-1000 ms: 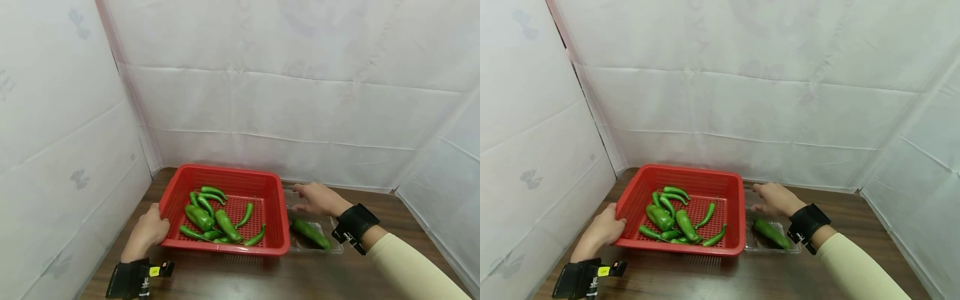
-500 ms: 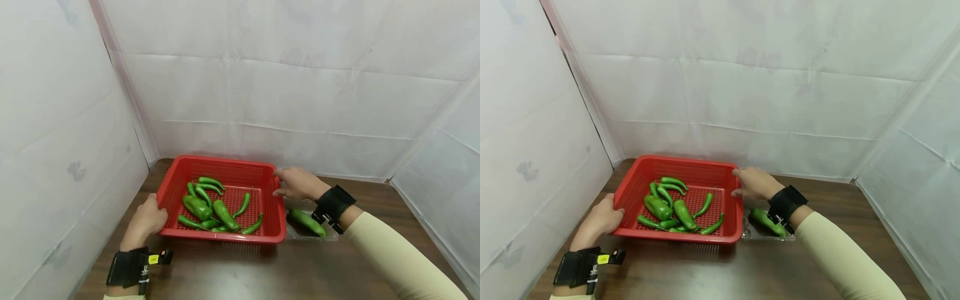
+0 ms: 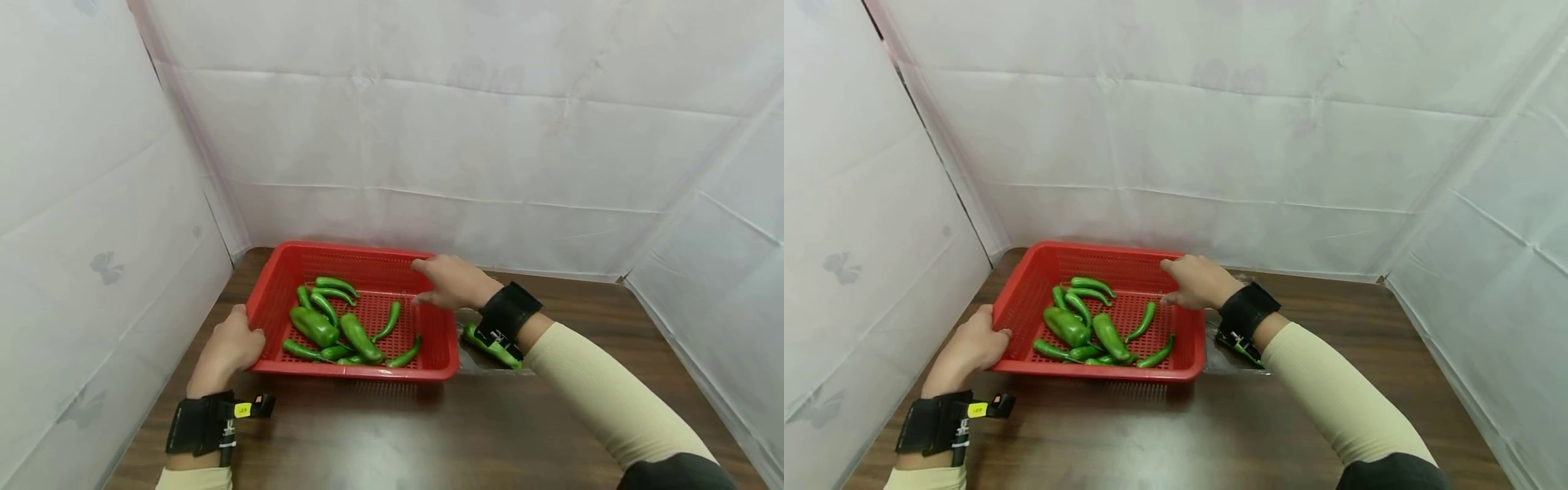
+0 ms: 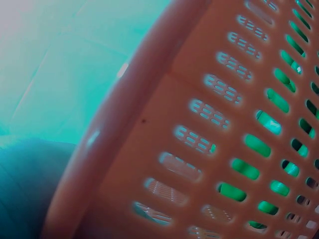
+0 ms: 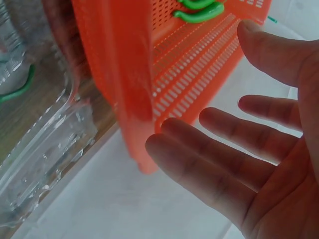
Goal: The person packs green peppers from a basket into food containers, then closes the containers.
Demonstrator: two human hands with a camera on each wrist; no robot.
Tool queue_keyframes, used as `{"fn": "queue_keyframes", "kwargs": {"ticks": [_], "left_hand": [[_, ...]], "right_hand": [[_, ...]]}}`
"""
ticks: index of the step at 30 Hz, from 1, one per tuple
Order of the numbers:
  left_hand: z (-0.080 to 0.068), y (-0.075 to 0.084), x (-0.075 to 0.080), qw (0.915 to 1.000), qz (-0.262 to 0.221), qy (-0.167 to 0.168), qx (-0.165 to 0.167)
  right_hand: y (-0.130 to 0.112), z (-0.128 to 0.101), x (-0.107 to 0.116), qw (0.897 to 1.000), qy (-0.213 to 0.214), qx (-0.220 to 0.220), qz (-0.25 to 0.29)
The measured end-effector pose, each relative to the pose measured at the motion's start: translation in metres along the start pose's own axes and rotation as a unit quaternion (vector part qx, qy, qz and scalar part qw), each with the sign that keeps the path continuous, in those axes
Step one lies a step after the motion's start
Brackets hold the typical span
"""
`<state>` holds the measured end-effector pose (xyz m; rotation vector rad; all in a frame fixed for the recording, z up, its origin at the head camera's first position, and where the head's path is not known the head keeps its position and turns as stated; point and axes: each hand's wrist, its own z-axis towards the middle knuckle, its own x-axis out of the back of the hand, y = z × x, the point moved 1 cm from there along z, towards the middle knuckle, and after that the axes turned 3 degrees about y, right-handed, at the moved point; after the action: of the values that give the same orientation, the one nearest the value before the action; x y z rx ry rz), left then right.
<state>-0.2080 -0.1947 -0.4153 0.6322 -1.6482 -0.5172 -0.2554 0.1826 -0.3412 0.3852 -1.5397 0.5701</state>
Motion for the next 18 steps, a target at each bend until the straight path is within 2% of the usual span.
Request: {"fn": "queue_keyframes", "kwargs": {"ticks": [6,12,18], "left_hand": [[-0.002,0.003,0.005,0.9999,0.005,-0.008,0.005],[-0.001,0.004,0.010,0.9999,0.007,-0.011,0.005],[-0.001,0.004,0.007,0.9999,0.005,-0.010,0.007]], "right_hand": [[-0.018,0.012,-0.005,0.999,-0.032,0.008,-0.005],[-0.039,0.028,-0.015,0.996,-0.080,0.023,0.001],[-0.056,0.041,-0.024,0.993,-0.119,0.018,0.001]]}}
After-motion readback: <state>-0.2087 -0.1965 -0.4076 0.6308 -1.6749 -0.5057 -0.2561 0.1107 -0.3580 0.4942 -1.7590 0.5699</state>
